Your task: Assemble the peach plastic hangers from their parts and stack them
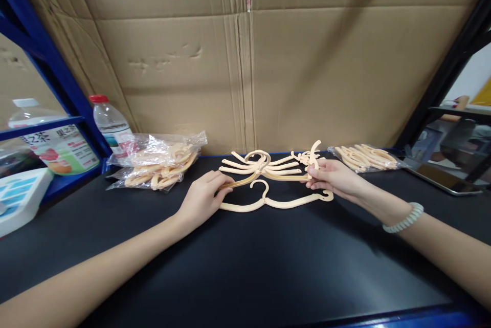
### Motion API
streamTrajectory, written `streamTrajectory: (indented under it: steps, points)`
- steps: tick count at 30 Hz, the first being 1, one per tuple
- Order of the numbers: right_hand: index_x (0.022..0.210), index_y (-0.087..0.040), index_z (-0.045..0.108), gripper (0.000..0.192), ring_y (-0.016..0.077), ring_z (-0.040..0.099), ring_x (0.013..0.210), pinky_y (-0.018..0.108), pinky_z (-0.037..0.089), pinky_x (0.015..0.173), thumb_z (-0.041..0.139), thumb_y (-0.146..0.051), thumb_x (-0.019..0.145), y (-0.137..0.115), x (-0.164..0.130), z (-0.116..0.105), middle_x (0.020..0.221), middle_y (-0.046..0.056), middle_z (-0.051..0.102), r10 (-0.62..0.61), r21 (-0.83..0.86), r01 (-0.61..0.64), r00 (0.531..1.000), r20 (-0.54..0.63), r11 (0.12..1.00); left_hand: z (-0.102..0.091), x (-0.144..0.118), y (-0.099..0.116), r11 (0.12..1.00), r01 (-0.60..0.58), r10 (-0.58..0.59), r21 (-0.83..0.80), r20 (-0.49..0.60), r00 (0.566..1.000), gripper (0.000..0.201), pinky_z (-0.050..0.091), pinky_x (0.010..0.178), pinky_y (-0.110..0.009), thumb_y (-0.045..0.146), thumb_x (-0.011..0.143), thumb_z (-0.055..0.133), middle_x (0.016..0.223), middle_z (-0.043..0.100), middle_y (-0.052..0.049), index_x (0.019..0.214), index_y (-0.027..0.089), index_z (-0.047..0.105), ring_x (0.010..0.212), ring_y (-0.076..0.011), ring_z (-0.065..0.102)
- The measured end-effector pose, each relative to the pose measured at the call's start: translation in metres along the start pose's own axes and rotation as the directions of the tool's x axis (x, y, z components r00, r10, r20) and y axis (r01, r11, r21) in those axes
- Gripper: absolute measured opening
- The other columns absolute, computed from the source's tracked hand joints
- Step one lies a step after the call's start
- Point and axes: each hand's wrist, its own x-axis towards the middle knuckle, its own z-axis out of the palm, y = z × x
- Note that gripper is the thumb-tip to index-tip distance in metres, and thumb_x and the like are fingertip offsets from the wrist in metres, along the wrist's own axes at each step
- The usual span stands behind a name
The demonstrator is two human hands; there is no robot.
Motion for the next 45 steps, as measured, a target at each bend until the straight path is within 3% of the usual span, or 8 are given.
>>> streamTrajectory:
  steps: [3,7,13,19,25,32,39,45]
  points:
    - [0.075,-0.017,0.057,0.018,0.0109,0.062,0.057,0.023,0.055,0.057,0.074,-0.02,0.072,-0.001,-0.003,0.009,0.069,0.004,0.068,-0.029,-0.007,0.029,0.999,-0.042,1.0,0.0,0.0,0.002,1.0,-0.02,0.02,-0.013,-0.007,1.0,0.009,0.047,0.07,-0.029,0.017,0.087,0.055,0.079,0.062,-0.003,0.091,0.018,0.062,0.076,-0.0173,0.058]
    - [0.079,-0.014,0.064,0.018,0.0117,0.063,0.068,0.023,0.054,0.065,0.075,-0.025,0.071,-0.002,-0.006,0.013,0.082,0.007,0.07,-0.038,-0.006,0.038,0.999,-0.007,0.999,0.0,-0.001,0.006,0.998,-0.027,0.027,-0.048,-0.007,1.0,0.009,0.047,0.071,-0.028,0.016,0.087,0.055,0.082,0.063,-0.003,0.092,0.018,0.062,0.078,-0.0167,0.058]
    - [0.081,-0.018,0.068,0.022,0.0182,0.062,0.093,0.026,0.054,0.076,0.074,-0.038,0.073,-0.007,0.001,-0.012,0.093,0.007,0.068,-0.075,0.023,0.078,0.993,-0.093,0.997,0.0,0.0,0.008,0.991,0.112,-0.113,-0.068,-0.018,0.993,0.007,0.047,0.067,-0.027,0.016,0.084,0.058,0.077,0.062,-0.001,0.089,0.018,0.062,0.071,-0.0152,0.058]
    - [0.082,-0.02,0.068,0.013,0.0255,0.06,0.111,0.039,0.05,0.096,0.066,-0.033,0.081,-0.015,-0.002,-0.017,0.111,0.01,0.067,0.032,0.086,-0.036,0.998,0.048,0.996,0.001,0.0,0.005,0.994,0.093,-0.094,-0.055,-0.006,0.996,0.007,0.046,0.069,-0.028,0.015,0.084,0.059,0.079,0.062,-0.001,0.089,0.018,0.062,0.075,-0.0161,0.058]
    - [0.078,-0.016,0.062,0.008,0.0211,0.068,0.094,0.031,0.056,0.084,0.065,-0.021,0.084,-0.013,-0.005,-0.007,0.092,0.009,0.07,0.122,0.133,-0.129,0.99,0.066,0.983,0.001,0.0,0.005,0.996,0.074,-0.074,-0.044,0.005,0.997,0.008,0.045,0.07,-0.029,0.014,0.085,0.058,0.081,0.063,-0.002,0.09,0.018,0.063,0.077,-0.0165,0.057]
    - [0.071,-0.015,0.061,0.013,0.0147,0.07,0.073,0.02,0.059,0.068,0.067,-0.018,0.082,-0.012,-0.004,-0.005,0.07,0.005,0.068,0.127,0.133,-0.138,0.988,0.087,0.982,0.001,0.0,0.005,0.996,0.084,-0.084,-0.031,0.011,0.996,0.01,0.045,0.07,-0.029,0.012,0.084,0.059,0.081,0.063,-0.002,0.09,0.018,0.064,0.076,-0.0166,0.057]
    - [0.063,-0.015,0.057,0.022,0.0107,0.066,0.06,0.018,0.058,0.061,0.073,-0.02,0.076,-0.011,-0.004,0.005,0.062,0.002,0.063,0.059,0.096,-0.057,0.998,-0.02,0.994,0.0,0.0,0.005,0.996,0.086,-0.086,-0.021,0.019,0.996,0.01,0.046,0.068,-0.028,0.013,0.083,0.059,0.08,0.063,-0.002,0.089,0.018,0.065,0.075,-0.0168,0.058]
    - [0.068,-0.017,0.055,0.031,0.0105,0.062,0.052,0.019,0.055,0.051,0.083,-0.029,0.064,-0.009,-0.003,0.009,0.058,-0.001,0.062,-0.088,0.024,0.092,0.988,-0.129,0.995,-0.001,0.0,0.009,0.999,0.028,-0.028,-0.033,0.005,1.0,0.011,0.047,0.069,-0.027,0.017,0.086,0.055,0.081,0.066,-0.002,0.09,0.018,0.065,0.076,-0.0162,0.061]
